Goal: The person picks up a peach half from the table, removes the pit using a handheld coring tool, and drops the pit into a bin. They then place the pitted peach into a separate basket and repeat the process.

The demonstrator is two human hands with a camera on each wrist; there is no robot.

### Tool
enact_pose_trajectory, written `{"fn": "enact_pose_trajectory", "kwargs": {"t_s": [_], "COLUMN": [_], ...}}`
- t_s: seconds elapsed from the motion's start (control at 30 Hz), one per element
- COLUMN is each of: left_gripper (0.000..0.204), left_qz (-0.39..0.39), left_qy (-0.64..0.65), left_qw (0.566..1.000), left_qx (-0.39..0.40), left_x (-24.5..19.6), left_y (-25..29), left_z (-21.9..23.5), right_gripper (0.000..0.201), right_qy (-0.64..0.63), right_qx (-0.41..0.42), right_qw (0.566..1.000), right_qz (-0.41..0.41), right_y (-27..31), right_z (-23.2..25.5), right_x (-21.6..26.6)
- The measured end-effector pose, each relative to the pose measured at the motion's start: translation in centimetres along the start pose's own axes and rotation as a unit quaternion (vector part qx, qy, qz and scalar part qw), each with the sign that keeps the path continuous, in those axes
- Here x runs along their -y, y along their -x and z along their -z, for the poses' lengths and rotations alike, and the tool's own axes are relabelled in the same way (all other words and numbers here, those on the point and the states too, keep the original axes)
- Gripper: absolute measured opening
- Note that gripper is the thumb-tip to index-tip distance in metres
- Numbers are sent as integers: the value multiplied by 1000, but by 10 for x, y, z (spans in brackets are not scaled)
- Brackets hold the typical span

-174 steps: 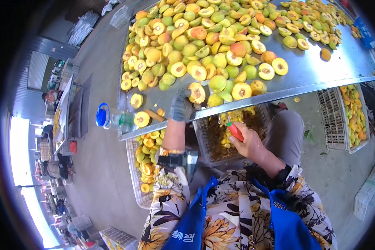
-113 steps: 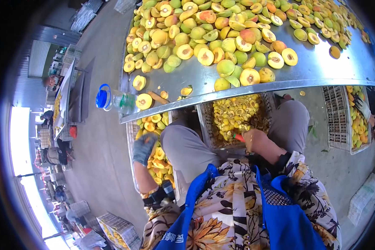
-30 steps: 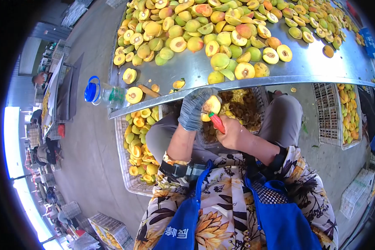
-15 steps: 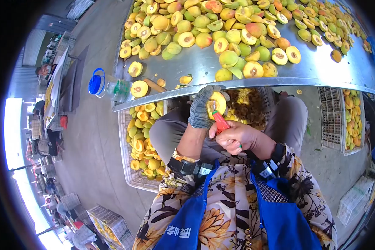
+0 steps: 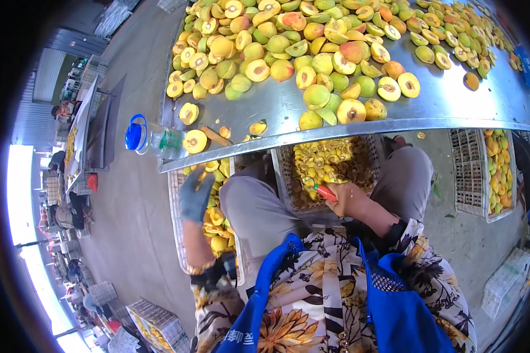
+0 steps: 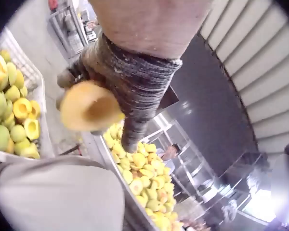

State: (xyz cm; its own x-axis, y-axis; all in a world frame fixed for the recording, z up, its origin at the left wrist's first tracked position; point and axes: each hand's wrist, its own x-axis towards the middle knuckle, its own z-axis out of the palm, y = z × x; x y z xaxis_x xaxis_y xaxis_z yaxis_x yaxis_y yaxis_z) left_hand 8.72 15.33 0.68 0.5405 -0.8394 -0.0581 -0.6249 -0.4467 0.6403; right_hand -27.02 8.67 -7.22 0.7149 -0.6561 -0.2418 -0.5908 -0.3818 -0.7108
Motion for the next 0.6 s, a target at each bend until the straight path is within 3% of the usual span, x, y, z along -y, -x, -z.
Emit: {"fn": "enact_pose_trajectory", "kwargs": {"t_s": [0.07,0.13,0.17,0.23,0.3,0.37,0.43,0.47,0.5,0.53,0.57,0.6], "left_gripper": [45,56,54,58,60,60,58,53,53,49,44,44], "left_qz": [-46,-133,-84,-188,-173,-163,-78,38,43,80,110,113], "left_qy": [123,-34,-41,-99,-183,-152,110,366,361,538,694,693], "left_qw": [991,990,990,970,952,957,962,893,896,797,663,666], "left_qx": [8,16,107,119,175,188,236,259,254,263,259,250], "left_x": [-65,-130,-180,-195,-214,-210,-197,-182,-175,-173,-167,-158], "left_y": [-34,-67,-69,-94,-96,-104,-100,-95,-83,-69,-58,-49], "left_z": [-49,-103,-116,-183,-205,-203,-185,-178,-168,-155,-146,-142], "right_gripper": [22,21,21,21,22,22,24,24,25,27,27,28], "right_qy": [-14,-29,-46,-63,-75,-94,-104,-108,-126,-144,-149,-168], "right_qx": [-67,-96,-118,-142,-164,-159,-199,-197,-221,-243,-234,-228], "right_qw": [997,995,992,988,981,978,962,963,960,955,957,956], "right_qz": [-17,-14,-11,-11,-72,-100,-152,-148,-120,-92,-88,-72], "right_y": [-5,-4,-2,4,13,18,17,13,8,4,-1,-7], "right_z": [5,13,17,20,33,43,48,49,50,50,52,56], "right_x": [6,11,12,9,17,21,26,27,28,31,38,48]}}
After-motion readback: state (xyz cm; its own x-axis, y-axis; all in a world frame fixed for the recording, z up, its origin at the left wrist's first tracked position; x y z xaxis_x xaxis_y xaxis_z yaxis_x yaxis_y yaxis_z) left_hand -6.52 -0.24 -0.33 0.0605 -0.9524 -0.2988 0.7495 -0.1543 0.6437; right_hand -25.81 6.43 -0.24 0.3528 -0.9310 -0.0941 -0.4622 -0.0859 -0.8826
